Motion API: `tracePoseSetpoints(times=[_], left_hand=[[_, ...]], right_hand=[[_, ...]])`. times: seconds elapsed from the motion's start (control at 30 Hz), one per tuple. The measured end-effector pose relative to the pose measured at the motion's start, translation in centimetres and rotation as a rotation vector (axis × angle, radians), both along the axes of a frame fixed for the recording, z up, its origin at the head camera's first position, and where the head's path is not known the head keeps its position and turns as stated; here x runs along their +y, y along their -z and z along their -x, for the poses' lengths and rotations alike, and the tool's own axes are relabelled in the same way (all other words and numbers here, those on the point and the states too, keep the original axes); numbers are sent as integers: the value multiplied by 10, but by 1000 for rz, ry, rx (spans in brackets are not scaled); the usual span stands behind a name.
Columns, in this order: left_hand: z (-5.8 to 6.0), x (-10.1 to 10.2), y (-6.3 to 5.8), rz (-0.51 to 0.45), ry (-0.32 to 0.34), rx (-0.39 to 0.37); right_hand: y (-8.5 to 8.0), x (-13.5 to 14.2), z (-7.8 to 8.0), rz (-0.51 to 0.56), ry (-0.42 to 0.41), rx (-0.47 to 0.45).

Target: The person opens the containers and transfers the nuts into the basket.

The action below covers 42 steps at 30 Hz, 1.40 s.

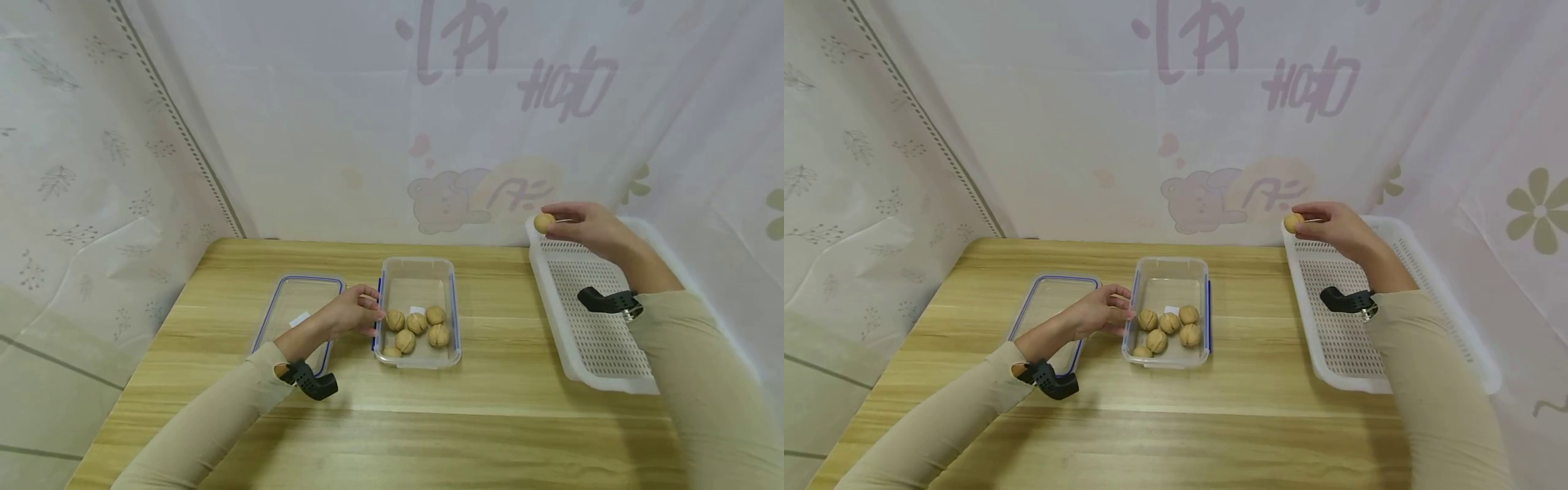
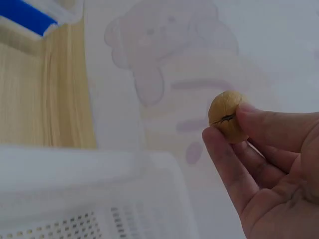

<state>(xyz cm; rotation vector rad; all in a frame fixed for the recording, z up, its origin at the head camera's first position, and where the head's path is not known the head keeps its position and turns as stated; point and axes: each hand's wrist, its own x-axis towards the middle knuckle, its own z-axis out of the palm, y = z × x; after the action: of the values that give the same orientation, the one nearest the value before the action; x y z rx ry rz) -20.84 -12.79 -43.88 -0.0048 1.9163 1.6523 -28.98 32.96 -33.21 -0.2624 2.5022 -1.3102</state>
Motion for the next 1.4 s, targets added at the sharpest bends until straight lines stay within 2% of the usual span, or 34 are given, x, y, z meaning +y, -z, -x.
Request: tracePoseSetpoints(times=[0.17, 0.37, 0.53, 0.7, 0.9, 1.13, 1.4], left_hand=[[-1, 1, 0, -1, 1, -2], [1, 3, 2, -10, 4, -10], [0, 2, 1, -1, 3, -9], [-1, 1, 1, 5, 9, -3], [0, 0, 0, -5, 2, -14], [0, 0, -1, -22, -8, -27], [0, -2, 0, -17, -11, -27]], right_hand=[[18, 23, 4, 46, 40, 10], [44, 46, 8, 105, 75, -81], [63, 54, 11, 126, 88, -78], [80, 56, 12, 49, 98, -73], [94, 57, 14, -81, 95, -16], [103, 50, 18, -91, 119, -34], [117, 42, 22, -188, 116, 5]])
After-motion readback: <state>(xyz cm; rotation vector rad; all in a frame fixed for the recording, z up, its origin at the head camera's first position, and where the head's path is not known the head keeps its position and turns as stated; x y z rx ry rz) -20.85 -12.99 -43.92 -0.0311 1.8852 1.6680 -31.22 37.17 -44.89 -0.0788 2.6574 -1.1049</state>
